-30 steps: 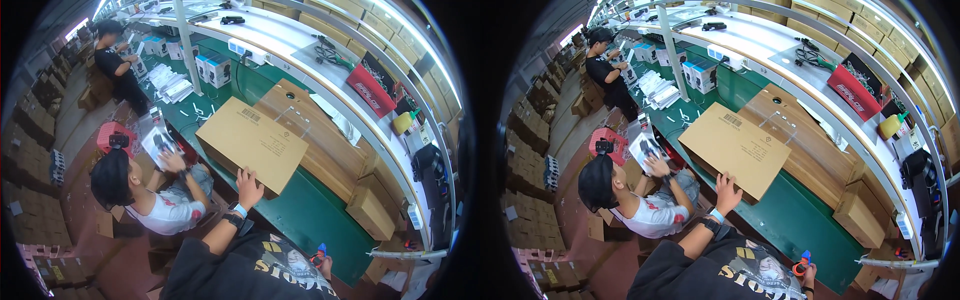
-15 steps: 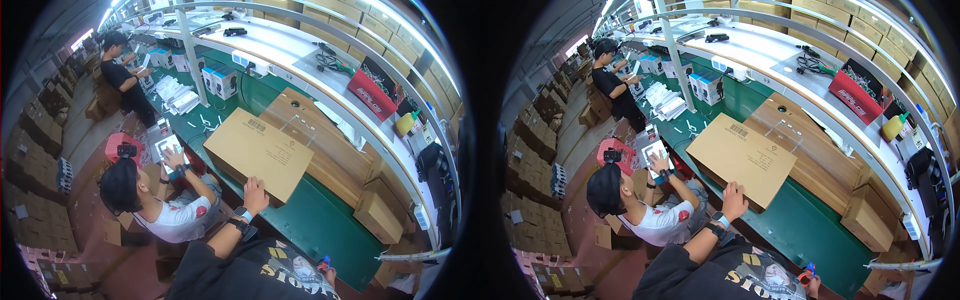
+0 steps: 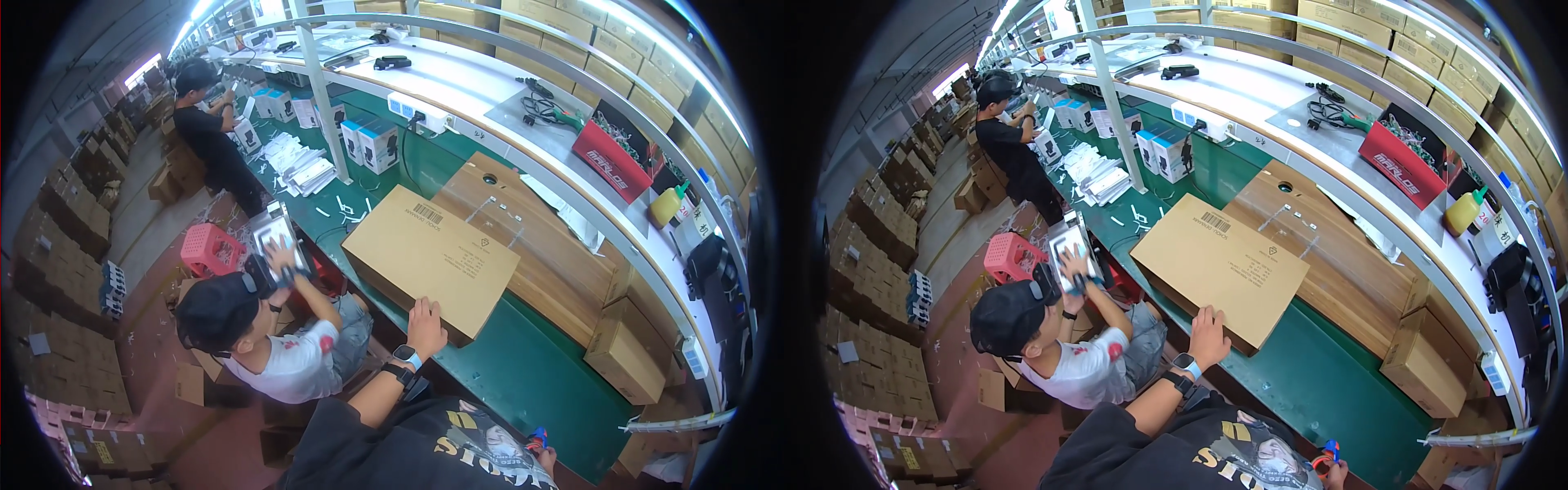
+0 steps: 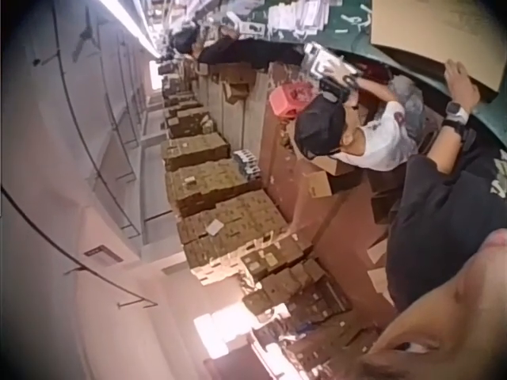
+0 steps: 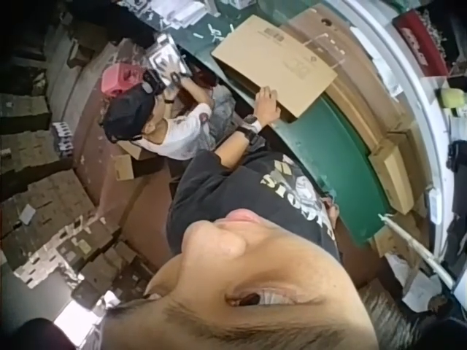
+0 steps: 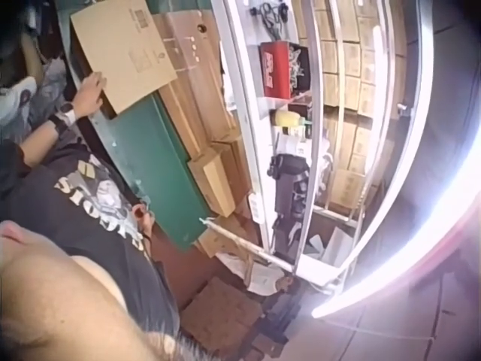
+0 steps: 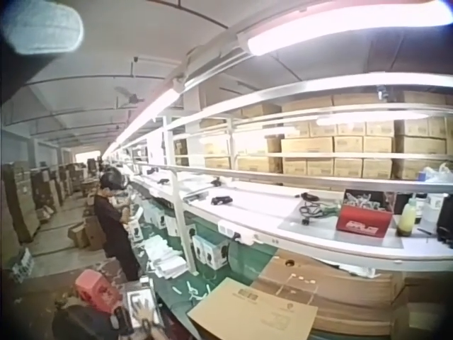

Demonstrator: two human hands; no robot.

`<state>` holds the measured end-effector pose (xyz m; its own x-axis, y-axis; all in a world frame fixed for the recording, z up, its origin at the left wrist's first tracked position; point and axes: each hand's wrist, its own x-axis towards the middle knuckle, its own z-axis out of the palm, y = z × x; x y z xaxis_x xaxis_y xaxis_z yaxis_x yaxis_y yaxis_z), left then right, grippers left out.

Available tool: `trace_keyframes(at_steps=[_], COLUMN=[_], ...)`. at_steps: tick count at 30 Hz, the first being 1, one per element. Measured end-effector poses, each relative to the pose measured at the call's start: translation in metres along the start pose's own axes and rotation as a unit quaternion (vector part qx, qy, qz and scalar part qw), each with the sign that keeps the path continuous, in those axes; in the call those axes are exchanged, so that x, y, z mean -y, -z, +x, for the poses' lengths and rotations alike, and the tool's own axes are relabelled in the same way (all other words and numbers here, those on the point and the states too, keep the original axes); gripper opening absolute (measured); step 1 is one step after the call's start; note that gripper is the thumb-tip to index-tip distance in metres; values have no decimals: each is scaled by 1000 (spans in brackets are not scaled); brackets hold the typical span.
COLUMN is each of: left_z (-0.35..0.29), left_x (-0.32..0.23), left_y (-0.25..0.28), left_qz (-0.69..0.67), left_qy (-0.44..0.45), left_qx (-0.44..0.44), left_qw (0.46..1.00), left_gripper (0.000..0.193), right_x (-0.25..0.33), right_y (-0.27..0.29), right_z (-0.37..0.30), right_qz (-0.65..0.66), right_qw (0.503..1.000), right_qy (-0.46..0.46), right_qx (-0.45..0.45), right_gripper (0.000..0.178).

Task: The person seals cardboard boxes with a tape dispenser, places small product boxes into a larger box, and folds a flat cardboard piece into a new box before sealing its bottom.

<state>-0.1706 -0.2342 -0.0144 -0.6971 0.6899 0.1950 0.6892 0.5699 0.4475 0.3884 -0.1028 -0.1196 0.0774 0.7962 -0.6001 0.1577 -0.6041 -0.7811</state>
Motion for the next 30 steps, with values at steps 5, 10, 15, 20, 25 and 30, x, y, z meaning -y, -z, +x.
trace_keyframes(at_steps=[5,10,15,20,25,30], left_z=[0,2,1,-7,-24,-23], left_x=[0,-3,-9,-22,-39,-10], left_y=[2,0,3,19,25,-19], left_qz=[-2,3,6,27,-37,-191], left_qy=[1,8,-7,-9,68,198], left_qx=[1,13,-11,-51,-86,-83], left_qw=[1000,1000,1000,998,993,958], left_gripper=[63,63,63,67,69,61], right_x=[1,0,-20,-16,-13,-37], right_y=[-1,-4,14,11,25,43], right_z=[16,20,46,27,11,42], right_qz=[13,-4,-71,-98,-92,-77], right_qw=[996,997,993,993,993,984], right_qy=[-20,2,37,27,24,77], right_qx=[81,76,90,59,75,139], right_gripper=[32,33,32,31,28,28])
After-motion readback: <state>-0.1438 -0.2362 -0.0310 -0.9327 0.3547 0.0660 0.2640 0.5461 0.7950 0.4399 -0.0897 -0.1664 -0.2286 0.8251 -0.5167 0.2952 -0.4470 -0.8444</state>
